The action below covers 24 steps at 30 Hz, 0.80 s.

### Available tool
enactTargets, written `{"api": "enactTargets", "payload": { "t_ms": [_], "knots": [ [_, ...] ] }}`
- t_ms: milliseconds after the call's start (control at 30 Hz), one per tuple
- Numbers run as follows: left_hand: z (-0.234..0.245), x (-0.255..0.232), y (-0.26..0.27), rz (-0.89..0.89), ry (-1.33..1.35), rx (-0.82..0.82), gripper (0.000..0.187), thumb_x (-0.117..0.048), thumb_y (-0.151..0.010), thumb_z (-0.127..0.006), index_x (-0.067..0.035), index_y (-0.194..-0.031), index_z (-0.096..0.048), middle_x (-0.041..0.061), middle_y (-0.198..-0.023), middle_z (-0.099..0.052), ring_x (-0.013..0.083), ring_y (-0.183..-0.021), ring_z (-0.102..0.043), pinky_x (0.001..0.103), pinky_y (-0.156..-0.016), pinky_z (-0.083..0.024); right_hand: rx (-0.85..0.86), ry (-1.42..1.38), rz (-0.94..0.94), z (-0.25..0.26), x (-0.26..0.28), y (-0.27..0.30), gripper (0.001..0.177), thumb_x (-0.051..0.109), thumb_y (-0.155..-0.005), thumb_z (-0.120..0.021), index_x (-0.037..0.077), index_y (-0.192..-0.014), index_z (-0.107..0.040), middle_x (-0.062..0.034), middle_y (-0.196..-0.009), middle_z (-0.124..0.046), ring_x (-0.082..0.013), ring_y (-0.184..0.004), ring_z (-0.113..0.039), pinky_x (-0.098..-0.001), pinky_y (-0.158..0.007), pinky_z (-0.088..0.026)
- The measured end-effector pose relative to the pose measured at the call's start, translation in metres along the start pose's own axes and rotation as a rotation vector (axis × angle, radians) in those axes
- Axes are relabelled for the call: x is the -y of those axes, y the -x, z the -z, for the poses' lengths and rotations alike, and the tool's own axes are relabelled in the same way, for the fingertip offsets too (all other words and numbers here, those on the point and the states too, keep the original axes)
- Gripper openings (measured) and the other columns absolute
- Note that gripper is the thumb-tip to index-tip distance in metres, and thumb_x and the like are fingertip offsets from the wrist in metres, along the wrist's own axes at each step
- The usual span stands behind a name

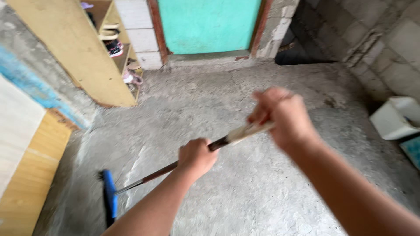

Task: The person sweeps a concrete floor using a broom, moving dirt and debris through a doorway, and then arranges shoes on a wooden rack.

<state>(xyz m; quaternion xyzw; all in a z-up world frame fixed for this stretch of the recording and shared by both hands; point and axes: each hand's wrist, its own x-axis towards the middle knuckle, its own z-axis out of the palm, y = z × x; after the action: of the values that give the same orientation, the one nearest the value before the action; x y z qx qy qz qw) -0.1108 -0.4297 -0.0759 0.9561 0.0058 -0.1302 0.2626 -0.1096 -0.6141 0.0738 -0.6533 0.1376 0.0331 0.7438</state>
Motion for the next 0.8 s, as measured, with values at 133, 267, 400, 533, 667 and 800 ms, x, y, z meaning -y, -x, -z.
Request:
{"api": "enactTargets", "payload": {
  "t_ms": [133,267,400,533,667,800],
  "knots": [
    [-0.033,0.085,0.035,0.214,-0.133,0.124,0.026,-0.044,-0.094,-0.064,-0.019,-0.1,-0.072,0.002,-0.088,-0.076,0.0226,-0.091,-0.072,0.047,-0.097,-0.044,0.358,0.015,-0.185,-0.034,-0.112,0.01,0.033,0.011,-0.093,-0.067,0.0,-0.068,-0.049,-0.0129,-0.069,-0.058,-0.0214,-0.069,-0.068,-0.0424,-0.085,-0.061],
    [-0.057,0.109,0.049,0.322,-0.219,0.261,0.03,-0.044,-0.091,-0.071,-0.019,-0.108,-0.07,0.0,-0.1,-0.074,0.0202,-0.1,-0.067,0.046,-0.098,-0.043,0.537,0.146,-0.117,-0.054,-0.158,0.028,0.041,0.012,-0.098,-0.07,0.007,-0.066,-0.045,-0.0121,-0.065,-0.054,-0.0185,-0.058,-0.057,-0.0359,-0.083,-0.066],
    [-0.068,0.059,0.039,0.298,-0.149,0.419,0.026,-0.035,-0.098,-0.061,-0.019,-0.114,-0.073,0.003,-0.1,-0.08,0.0155,-0.089,-0.079,0.036,-0.079,-0.059,0.225,0.546,-0.224,-0.032,-0.115,0.038,0.025,0.016,-0.093,-0.067,0.008,-0.07,-0.062,-0.0076,-0.068,-0.063,-0.0135,-0.059,-0.061,-0.0311,-0.058,-0.058],
    [-0.051,-0.024,0.026,0.04,-0.036,0.364,0.028,-0.033,-0.098,-0.06,-0.016,-0.117,-0.072,0.007,-0.104,-0.076,0.0192,-0.09,-0.072,0.038,-0.08,-0.058,0.057,0.681,-0.015,0.002,-0.039,0.052,0.03,0.015,-0.094,-0.068,0.0,-0.069,-0.06,-0.0111,-0.065,-0.059,-0.0164,-0.057,-0.06,-0.0322,-0.057,-0.059],
    [-0.032,-0.074,0.03,-0.09,0.118,0.276,0.026,-0.032,-0.098,-0.057,-0.013,-0.103,-0.074,0.008,-0.087,-0.077,0.0197,-0.072,-0.072,0.038,-0.064,-0.058,-0.054,0.703,0.046,0.006,0.016,0.076,0.031,0.016,-0.094,-0.068,0.0,-0.069,-0.06,-0.0121,-0.065,-0.059,-0.0182,-0.057,-0.059,-0.0331,-0.058,-0.056],
    [0.003,-0.091,0.047,-0.289,0.254,0.027,0.034,-0.034,-0.1,-0.057,-0.008,-0.083,-0.071,0.006,-0.071,-0.07,0.0168,-0.055,-0.061,0.035,-0.053,-0.049,-0.158,0.739,0.109,0.003,0.058,0.096,0.033,0.023,-0.098,-0.068,0.002,-0.072,-0.063,-0.0106,-0.067,-0.063,-0.0181,-0.062,-0.064,-0.0372,-0.065,-0.059]
  ]
}}
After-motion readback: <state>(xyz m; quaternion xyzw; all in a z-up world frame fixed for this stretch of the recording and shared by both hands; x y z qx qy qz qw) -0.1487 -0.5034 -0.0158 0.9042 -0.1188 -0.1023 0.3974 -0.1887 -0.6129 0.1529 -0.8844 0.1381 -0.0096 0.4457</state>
